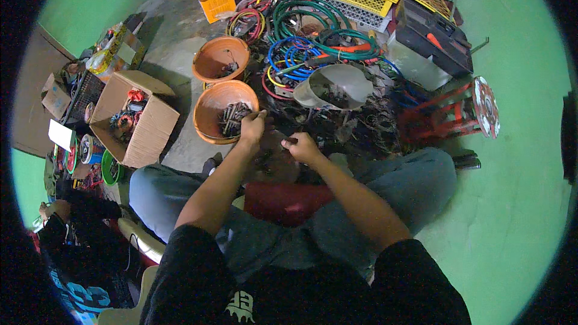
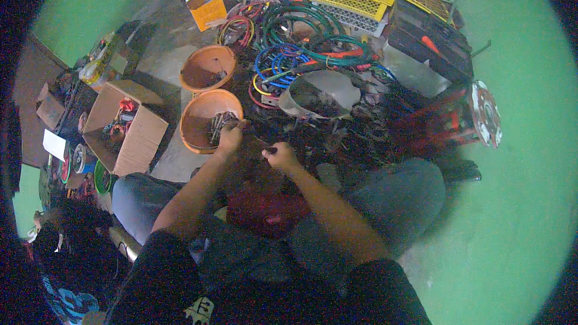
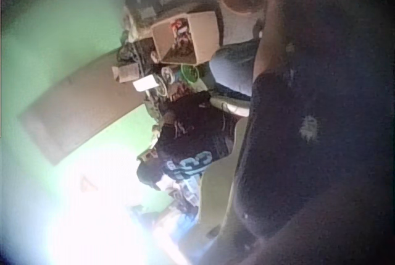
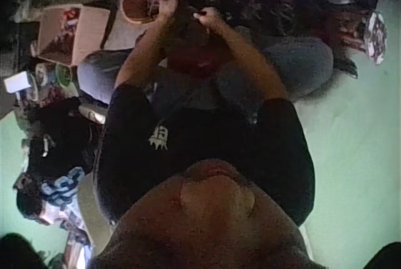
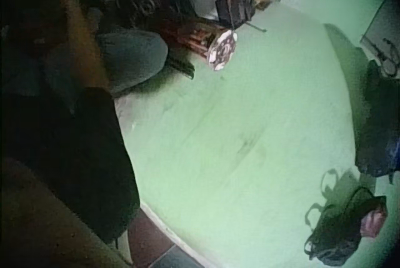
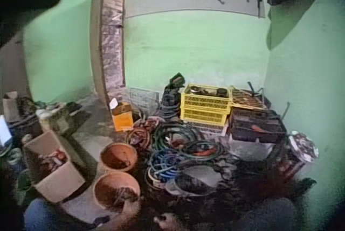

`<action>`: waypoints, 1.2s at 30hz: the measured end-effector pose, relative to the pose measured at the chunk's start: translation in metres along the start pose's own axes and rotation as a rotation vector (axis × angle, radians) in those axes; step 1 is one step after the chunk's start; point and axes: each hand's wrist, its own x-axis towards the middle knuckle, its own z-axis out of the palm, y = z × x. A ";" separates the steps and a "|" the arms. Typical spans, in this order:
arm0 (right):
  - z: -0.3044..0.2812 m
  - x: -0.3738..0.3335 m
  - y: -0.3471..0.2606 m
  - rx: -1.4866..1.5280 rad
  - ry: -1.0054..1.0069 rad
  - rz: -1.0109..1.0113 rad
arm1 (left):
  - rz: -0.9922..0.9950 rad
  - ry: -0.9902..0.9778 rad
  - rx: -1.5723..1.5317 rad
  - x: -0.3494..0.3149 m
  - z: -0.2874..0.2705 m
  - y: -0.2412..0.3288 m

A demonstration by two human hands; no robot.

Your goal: The person sits on the floor and assembles small metal lock mechanisms by hand. They pick up individual components from a pile, fit them together, and place the assembled units into a brown bowl. The workspace is cluttered with wires and boxes.

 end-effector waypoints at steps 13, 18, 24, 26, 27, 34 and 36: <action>-0.016 0.001 0.142 0.333 0.400 0.235 | 0.034 -0.375 0.193 0.004 0.125 0.014; -0.056 0.001 0.135 0.390 0.726 0.106 | 0.014 -0.159 0.193 0.028 0.126 -0.042; -0.082 0.044 0.230 0.599 1.187 0.473 | -0.238 -0.150 -0.203 0.012 0.141 -0.066; -0.064 0.044 0.245 0.388 1.245 0.542 | -0.317 -0.047 -0.267 -0.008 0.145 -0.079; -0.054 0.043 0.247 0.372 1.215 0.536 | -0.352 -0.076 -0.195 -0.016 0.142 -0.092; 0.020 0.037 0.313 0.339 0.902 0.193 | -0.300 0.003 0.305 -0.015 0.142 -0.209; 0.032 0.046 0.303 0.411 0.933 0.342 | -0.224 0.076 0.271 -0.014 0.148 -0.214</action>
